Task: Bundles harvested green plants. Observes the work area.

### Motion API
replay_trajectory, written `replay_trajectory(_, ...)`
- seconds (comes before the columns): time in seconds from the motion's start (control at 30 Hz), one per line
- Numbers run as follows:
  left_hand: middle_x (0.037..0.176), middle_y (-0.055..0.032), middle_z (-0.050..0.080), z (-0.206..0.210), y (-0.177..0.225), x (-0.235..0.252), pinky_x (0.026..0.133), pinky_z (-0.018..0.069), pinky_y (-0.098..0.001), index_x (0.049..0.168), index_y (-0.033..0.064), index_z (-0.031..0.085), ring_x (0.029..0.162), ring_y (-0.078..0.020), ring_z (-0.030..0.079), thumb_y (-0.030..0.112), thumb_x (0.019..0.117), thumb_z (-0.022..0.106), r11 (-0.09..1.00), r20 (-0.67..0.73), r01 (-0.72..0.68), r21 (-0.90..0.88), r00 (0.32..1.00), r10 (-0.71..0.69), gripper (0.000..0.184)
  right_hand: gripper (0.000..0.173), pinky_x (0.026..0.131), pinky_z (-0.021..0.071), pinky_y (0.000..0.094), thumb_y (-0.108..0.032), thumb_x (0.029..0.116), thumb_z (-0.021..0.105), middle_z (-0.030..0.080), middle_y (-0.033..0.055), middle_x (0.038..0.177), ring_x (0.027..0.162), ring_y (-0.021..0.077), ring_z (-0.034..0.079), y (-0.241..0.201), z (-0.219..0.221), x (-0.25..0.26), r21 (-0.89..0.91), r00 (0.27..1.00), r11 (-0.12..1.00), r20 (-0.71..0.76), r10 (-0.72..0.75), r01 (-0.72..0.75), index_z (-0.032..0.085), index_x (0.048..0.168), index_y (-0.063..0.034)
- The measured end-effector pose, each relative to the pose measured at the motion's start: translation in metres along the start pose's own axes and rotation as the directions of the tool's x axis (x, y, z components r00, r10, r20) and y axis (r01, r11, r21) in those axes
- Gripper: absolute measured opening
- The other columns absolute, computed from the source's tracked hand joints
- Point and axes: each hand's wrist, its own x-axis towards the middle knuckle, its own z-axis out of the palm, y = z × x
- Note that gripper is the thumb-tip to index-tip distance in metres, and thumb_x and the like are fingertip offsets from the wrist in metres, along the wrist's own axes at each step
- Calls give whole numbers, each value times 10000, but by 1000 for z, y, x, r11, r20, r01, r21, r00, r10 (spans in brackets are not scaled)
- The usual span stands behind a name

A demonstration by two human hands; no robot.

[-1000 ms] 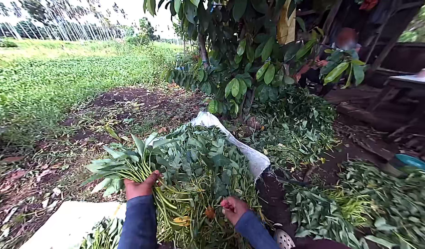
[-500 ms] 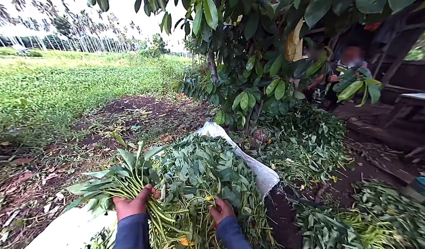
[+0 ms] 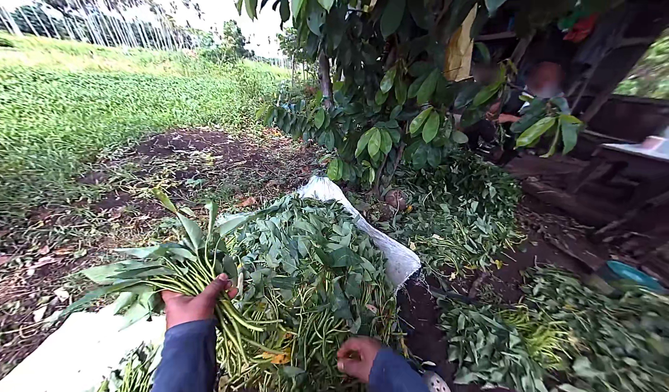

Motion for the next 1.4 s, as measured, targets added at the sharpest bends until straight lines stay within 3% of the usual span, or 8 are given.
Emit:
replay_trajectory(0.2,818,-144,652,23,-7,-21,487,611,-379,1477,54,260,581,-227,693,-115,891,690,996,79,87,13,993,-88,746,774,1101,464,552,-463,942,709,399,232,1578,1361,398,524,-30,31,50,-79,920,938,-241,310,-337,423,1537,-58)
replay_trajectory(0.3,839,-156,644,24,-8,-23,482,601,-369,1503,55,233,585,-224,687,-96,904,690,993,79,115,35,990,-118,768,611,1097,469,558,-179,985,624,400,198,1596,1365,384,532,-18,40,56,-114,914,923,-224,337,-368,412,1548,-73)
replay_trajectory(0.4,807,-146,653,16,-7,-14,473,604,-373,1490,48,252,573,-224,690,-109,902,679,996,99,87,18,991,-89,743,409,1083,489,511,-101,982,598,532,217,1472,1287,348,591,-4,29,38,170,922,972,-323,211,-163,599,1385,-36)
replay_trajectory(0.6,769,-110,645,11,-3,-9,474,606,-354,1445,45,283,569,-200,688,-137,892,663,998,91,64,0,994,-64,695,338,516,544,249,-47,955,566,738,69,1084,597,70,627,-20,-7,0,539,774,613,-599,-204,578,638,1280,16)
replay_trajectory(0.7,797,-145,682,15,-6,-13,475,610,-360,1458,30,284,576,-222,706,-126,895,675,996,98,90,18,991,-91,703,349,563,575,271,-110,1015,514,707,51,938,599,94,629,-22,-21,10,621,798,523,-558,-229,584,607,1311,48)
replay_trajectory(0.9,818,-185,699,35,-14,-42,454,592,-359,1444,15,297,578,-255,711,-144,891,655,979,220,189,70,955,-200,677,271,652,544,224,-129,1021,540,734,7,856,700,35,644,-30,-11,10,430,765,704,-592,-253,566,706,1174,22)
replay_trajectory(1.07,841,-208,720,51,-30,-77,500,606,-379,1400,-13,340,661,-294,738,-162,837,703,950,401,284,132,861,-313,686,249,767,577,369,-177,1007,589,721,80,808,729,140,673,-26,-2,11,219,744,832,-598,-298,510,749,1080,0)
replay_trajectory(1.4,903,-191,693,63,-62,-99,583,625,-378,1416,-17,293,643,-257,710,-167,681,779,954,546,177,240,788,-284,894,381,1016,494,474,-224,1070,529,671,276,1135,1080,336,652,-28,6,6,245,937,922,-257,-236,300,660,1159,122)
